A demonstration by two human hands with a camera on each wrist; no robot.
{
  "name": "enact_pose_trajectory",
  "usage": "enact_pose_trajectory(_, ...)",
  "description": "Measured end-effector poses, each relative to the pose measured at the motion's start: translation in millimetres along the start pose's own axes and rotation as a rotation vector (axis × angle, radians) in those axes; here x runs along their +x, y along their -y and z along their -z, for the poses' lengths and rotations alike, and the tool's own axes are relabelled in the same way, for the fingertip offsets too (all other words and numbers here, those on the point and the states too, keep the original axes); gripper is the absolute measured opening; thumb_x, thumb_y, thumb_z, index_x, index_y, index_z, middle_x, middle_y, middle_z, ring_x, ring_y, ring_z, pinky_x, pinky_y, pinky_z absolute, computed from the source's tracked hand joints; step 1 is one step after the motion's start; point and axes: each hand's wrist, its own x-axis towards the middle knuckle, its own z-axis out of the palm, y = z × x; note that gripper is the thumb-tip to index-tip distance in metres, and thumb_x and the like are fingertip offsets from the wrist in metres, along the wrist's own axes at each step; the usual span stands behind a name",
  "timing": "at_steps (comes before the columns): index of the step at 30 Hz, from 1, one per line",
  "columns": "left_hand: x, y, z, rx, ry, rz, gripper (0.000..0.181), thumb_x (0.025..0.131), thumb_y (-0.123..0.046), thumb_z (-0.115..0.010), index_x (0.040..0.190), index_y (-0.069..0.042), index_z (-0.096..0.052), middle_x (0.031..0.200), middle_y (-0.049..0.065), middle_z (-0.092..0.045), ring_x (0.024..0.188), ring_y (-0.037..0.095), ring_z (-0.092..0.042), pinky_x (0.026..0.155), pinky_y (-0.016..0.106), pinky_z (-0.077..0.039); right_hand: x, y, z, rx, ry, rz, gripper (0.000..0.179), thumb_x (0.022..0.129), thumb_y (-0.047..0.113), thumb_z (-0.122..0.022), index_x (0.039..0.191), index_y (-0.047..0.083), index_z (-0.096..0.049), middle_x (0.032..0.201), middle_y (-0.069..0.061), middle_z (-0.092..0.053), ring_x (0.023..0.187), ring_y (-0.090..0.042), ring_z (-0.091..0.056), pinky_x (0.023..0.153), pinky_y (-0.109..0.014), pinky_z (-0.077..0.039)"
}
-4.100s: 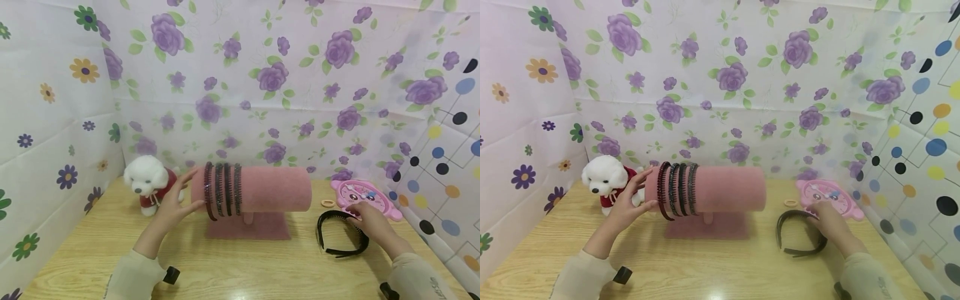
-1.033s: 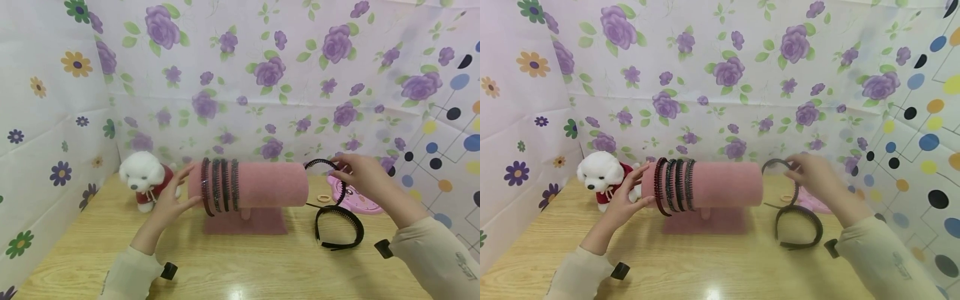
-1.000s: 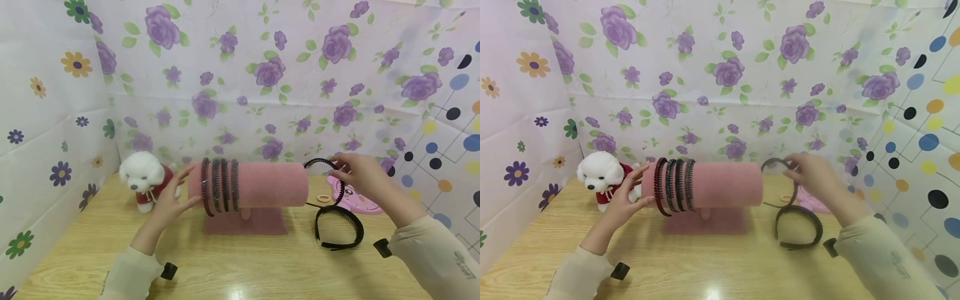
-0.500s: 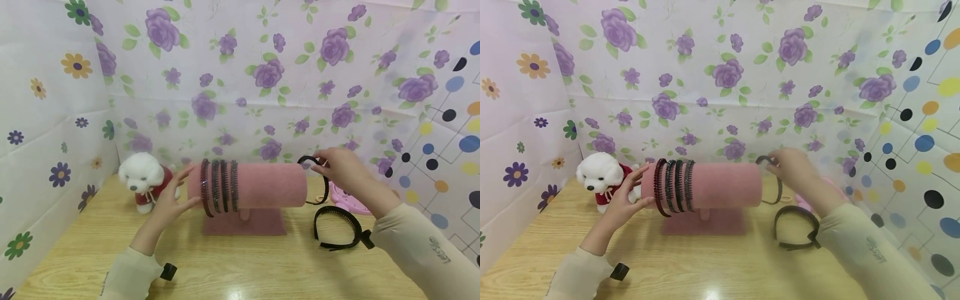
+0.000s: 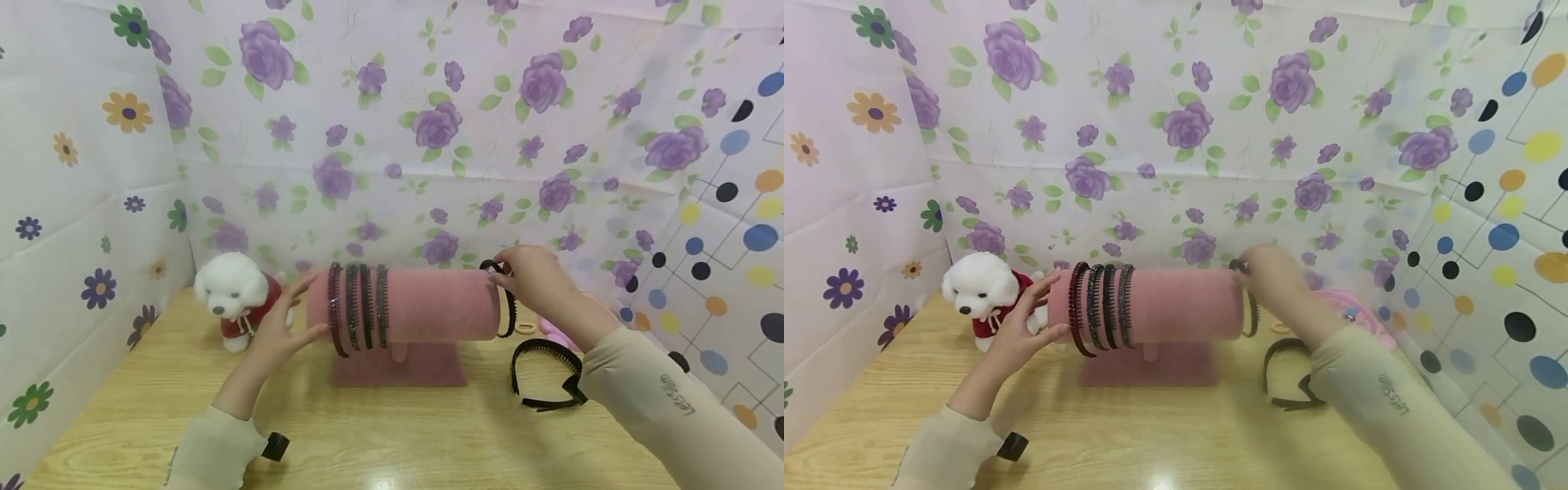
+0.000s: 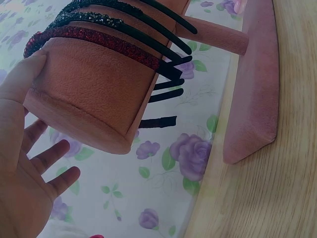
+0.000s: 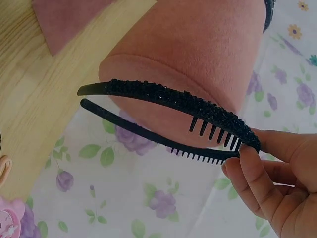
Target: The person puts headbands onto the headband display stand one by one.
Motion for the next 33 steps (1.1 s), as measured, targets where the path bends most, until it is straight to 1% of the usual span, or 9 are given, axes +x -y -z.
enact_pose_trajectory(5, 0.0, 1.1, -0.5, -0.002, -0.004, -0.018, 0.082, 0.084, -0.017, -0.074, 0.151, -0.026, -0.029, 0.16, 0.004, -0.026, 0.14, 0.037, -0.034, 0.109, 0.063, -0.032, 3.5, 7, -2, -0.013, 0.01, -0.014, 0.027, 0.091, 0.021, -0.064, 0.104, -0.003, -0.069, 0.079, -0.012, -0.068, 0.07, -0.022, -0.059, 0.064, -0.035, -0.05)
enact_pose_trajectory(8, -0.1, 1.2, -0.4, -0.002, -0.006, -0.022, 0.082, 0.083, -0.017, -0.075, 0.151, -0.024, -0.029, 0.16, 0.004, -0.026, 0.14, 0.036, -0.034, 0.111, 0.061, -0.032, 5.9, 11, -3, -0.012, 0.014, -0.025, 0.026, 0.091, 0.019, -0.064, 0.103, -0.004, -0.069, 0.079, -0.013, -0.069, 0.07, -0.022, -0.06, 0.064, -0.034, -0.05)
enact_pose_trajectory(12, -0.4, 0.1, 0.2, -0.005, 0.002, -0.013, 0.082, 0.083, -0.019, -0.075, 0.151, -0.023, -0.029, 0.16, 0.007, -0.026, 0.139, 0.037, -0.034, 0.107, 0.066, -0.033, 8.1, 15, -6, -0.024, 0.015, -0.034, 0.026, 0.09, 0.018, -0.064, 0.103, -0.003, -0.07, 0.089, -0.017, -0.07, 0.078, -0.026, -0.064, 0.07, -0.038, -0.054)
enact_pose_trajectory(15, 0.0, -0.5, 0.4, -0.008, 0.007, -0.01, 0.082, 0.083, -0.019, -0.075, 0.151, -0.02, -0.029, 0.16, 0.007, -0.025, 0.139, 0.038, -0.034, 0.105, 0.068, -0.033, 9.0, 17, -7, -0.046, 0.01, -0.027, 0.025, 0.09, 0.017, -0.064, 0.102, -0.004, -0.071, 0.093, -0.02, -0.068, 0.084, -0.03, -0.063, 0.074, -0.042, -0.054)
enact_pose_trajectory(21, 0.3, -2.2, 0.0, -0.01, 0.001, -0.014, 0.081, 0.083, -0.018, -0.075, 0.151, -0.02, -0.03, 0.16, 0.002, -0.026, 0.14, 0.037, -0.033, 0.108, 0.065, -0.032, 10.7, 21, -9, -0.061, 0.007, -0.031, 0.025, 0.091, 0.017, -0.062, 0.101, -0.004, -0.071, 0.098, -0.021, -0.064, 0.092, -0.034, -0.061, 0.08, -0.046, -0.053)
enact_pose_trajectory(25, 0.7, -0.6, -0.6, -0.003, -0.007, -0.027, 0.081, 0.083, -0.016, -0.075, 0.151, -0.02, -0.03, 0.159, 0.005, -0.027, 0.139, 0.038, -0.034, 0.11, 0.063, -0.032, 10.9, 23, -10, -0.049, 0.005, -0.047, 0.027, 0.092, 0.018, -0.062, 0.104, -0.004, -0.071, 0.101, -0.023, -0.061, 0.094, -0.037, -0.06, 0.083, -0.046, -0.053)
enact_pose_trajectory(27, 0.8, 0.6, -0.8, 0.001, -0.008, -0.032, 0.081, 0.083, -0.015, -0.074, 0.151, -0.02, -0.03, 0.159, 0.007, -0.028, 0.139, 0.039, -0.034, 0.109, 0.063, -0.032, 11.1, 24, -11, -0.034, 0.001, -0.054, 0.028, 0.092, 0.018, -0.061, 0.105, -0.004, -0.07, 0.102, -0.023, -0.06, 0.095, -0.037, -0.06, 0.083, -0.046, -0.054)
enact_pose_trajectory(33, 1.0, 0.7, -1.3, 0.003, -0.006, -0.044, 0.081, 0.083, -0.015, -0.074, 0.151, -0.022, -0.03, 0.158, 0.01, -0.028, 0.139, 0.039, -0.034, 0.109, 0.063, -0.032, 11.7, 28, -11, -0.001, 0.001, -0.046, 0.026, 0.091, 0.019, -0.064, 0.102, -0.004, -0.07, 0.101, -0.021, -0.059, 0.095, -0.034, -0.058, 0.082, -0.044, -0.053)
